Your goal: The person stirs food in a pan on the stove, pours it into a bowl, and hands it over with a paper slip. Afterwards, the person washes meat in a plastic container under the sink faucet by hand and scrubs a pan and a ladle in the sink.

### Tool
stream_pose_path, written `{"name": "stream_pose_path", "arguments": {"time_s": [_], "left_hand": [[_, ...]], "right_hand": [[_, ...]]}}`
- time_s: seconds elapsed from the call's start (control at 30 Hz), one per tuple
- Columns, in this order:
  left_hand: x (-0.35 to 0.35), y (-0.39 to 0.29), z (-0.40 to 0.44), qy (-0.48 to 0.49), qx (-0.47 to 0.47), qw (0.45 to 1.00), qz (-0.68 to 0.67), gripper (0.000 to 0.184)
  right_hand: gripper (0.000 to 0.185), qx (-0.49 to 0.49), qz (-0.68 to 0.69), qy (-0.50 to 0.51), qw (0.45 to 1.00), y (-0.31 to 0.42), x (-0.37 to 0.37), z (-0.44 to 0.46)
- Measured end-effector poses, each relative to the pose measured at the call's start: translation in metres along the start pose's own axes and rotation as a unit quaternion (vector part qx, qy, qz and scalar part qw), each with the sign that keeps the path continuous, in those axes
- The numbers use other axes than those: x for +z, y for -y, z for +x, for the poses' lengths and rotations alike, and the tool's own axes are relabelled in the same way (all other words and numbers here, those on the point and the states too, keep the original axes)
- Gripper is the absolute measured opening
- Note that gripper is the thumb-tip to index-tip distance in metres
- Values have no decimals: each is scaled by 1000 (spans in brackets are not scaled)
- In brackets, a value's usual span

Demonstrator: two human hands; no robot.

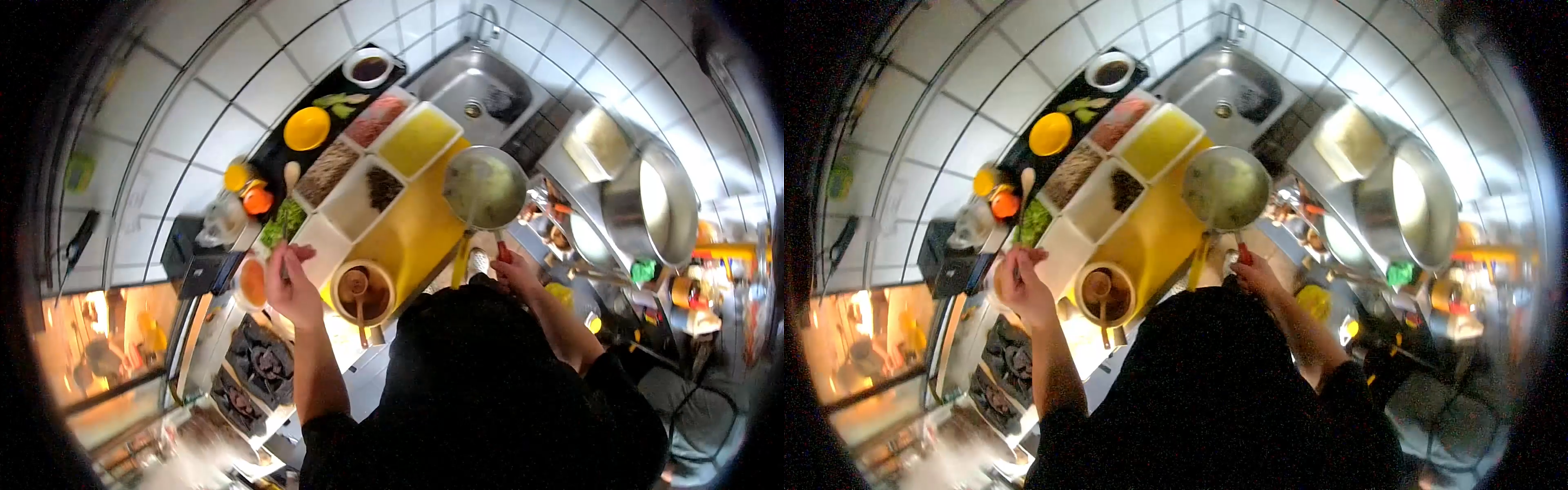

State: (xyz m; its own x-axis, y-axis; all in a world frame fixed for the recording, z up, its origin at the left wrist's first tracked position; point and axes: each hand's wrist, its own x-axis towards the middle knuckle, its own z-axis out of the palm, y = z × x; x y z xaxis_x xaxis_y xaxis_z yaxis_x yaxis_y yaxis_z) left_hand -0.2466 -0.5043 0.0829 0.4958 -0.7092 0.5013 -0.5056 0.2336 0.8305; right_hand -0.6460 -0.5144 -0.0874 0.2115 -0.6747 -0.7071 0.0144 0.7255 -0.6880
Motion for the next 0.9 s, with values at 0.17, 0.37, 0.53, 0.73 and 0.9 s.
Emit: {"name": "stream_pose_path", "arguments": {"time_s": [0.17,0.37,0.53,0.73,0.9], "left_hand": [[58,-19,-35,181,29,980,73,15],[145,-16,-73,394,-41,918,6,18],[130,-12,-75,387,-78,919,13,18],[83,-26,-54,313,-56,948,19,16],[89,-38,-54,319,2,946,52,19]], "right_hand": [[18,-35,-32,26,999,-16,-13,15],[19,-40,-19,27,999,-1,-6,1],[21,-42,-42,30,998,-5,-10,6],[20,-32,-49,7,998,-9,-9,10],[20,-36,-27,25,999,-14,-11,14]]}}
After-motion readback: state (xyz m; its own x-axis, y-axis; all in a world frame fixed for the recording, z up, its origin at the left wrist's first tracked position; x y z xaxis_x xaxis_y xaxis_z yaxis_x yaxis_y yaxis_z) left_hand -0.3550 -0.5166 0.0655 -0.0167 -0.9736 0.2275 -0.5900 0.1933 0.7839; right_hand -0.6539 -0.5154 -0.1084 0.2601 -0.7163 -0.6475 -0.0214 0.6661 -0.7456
